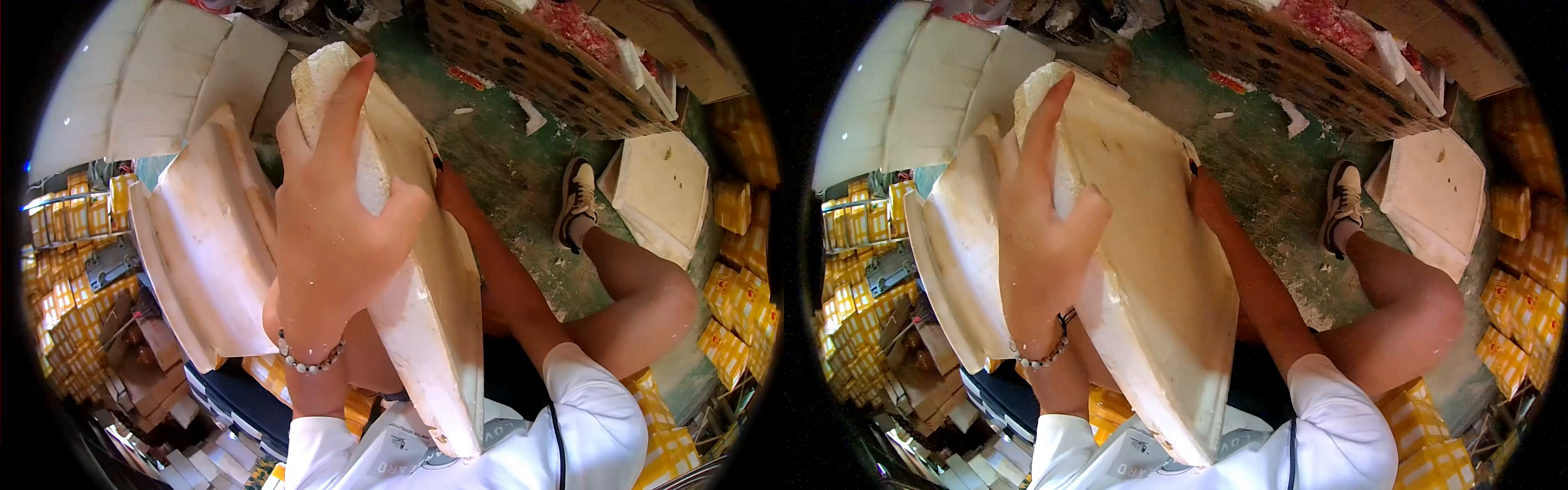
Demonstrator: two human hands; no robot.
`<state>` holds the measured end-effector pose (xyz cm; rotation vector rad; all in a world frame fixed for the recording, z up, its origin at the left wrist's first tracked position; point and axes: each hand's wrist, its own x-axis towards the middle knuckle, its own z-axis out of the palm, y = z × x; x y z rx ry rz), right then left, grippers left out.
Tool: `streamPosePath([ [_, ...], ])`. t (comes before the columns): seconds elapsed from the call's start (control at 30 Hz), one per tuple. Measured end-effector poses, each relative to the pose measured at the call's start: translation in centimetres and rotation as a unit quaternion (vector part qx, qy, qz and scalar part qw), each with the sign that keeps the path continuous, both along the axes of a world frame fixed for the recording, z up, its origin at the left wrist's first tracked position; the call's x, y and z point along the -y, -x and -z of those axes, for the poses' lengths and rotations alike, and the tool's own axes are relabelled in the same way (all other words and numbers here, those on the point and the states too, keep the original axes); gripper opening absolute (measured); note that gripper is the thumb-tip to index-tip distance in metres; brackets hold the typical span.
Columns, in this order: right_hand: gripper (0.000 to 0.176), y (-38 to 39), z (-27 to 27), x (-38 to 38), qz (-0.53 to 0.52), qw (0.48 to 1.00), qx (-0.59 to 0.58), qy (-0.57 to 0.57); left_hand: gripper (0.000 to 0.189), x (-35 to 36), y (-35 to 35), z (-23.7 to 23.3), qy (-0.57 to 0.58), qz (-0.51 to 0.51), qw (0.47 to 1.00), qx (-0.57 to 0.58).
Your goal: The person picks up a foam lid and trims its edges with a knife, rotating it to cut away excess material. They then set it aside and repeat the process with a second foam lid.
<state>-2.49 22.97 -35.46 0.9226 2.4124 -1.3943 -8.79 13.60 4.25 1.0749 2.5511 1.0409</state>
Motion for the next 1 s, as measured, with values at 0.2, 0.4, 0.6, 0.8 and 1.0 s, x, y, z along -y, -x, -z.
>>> streamPosePath([
  [0.2,0.039,1.8,8.7,-0.6,-0.059,0.986,-0.064,-0.146,0.078,-0.2,0.4,0.1,0.01,0.02,0.999,-0.026],
  [0.4,0.042,2.0,3.7,-2.3,0.005,0.999,0.025,0.032,0.077,-0.3,1.3,0.7,0.005,0.056,0.991,-0.12],
  [0.6,0.041,-0.3,2.9,-0.5,-0.007,0.998,0.055,0.041,0.079,-0.9,0.2,-0.3,0.038,0.014,0.999,-0.01],
  [0.8,0.051,1.1,4.1,-0.7,-0.001,0.998,0.04,0.052,0.081,-0.3,0.3,0.2,0.009,0.043,0.998,-0.048],
  [1.0,0.044,3.2,7.2,-2.1,-0.023,0.997,0.073,0.033,0.082,-0.6,0.6,0.8,-0.053,0.047,0.997,0.005],
])
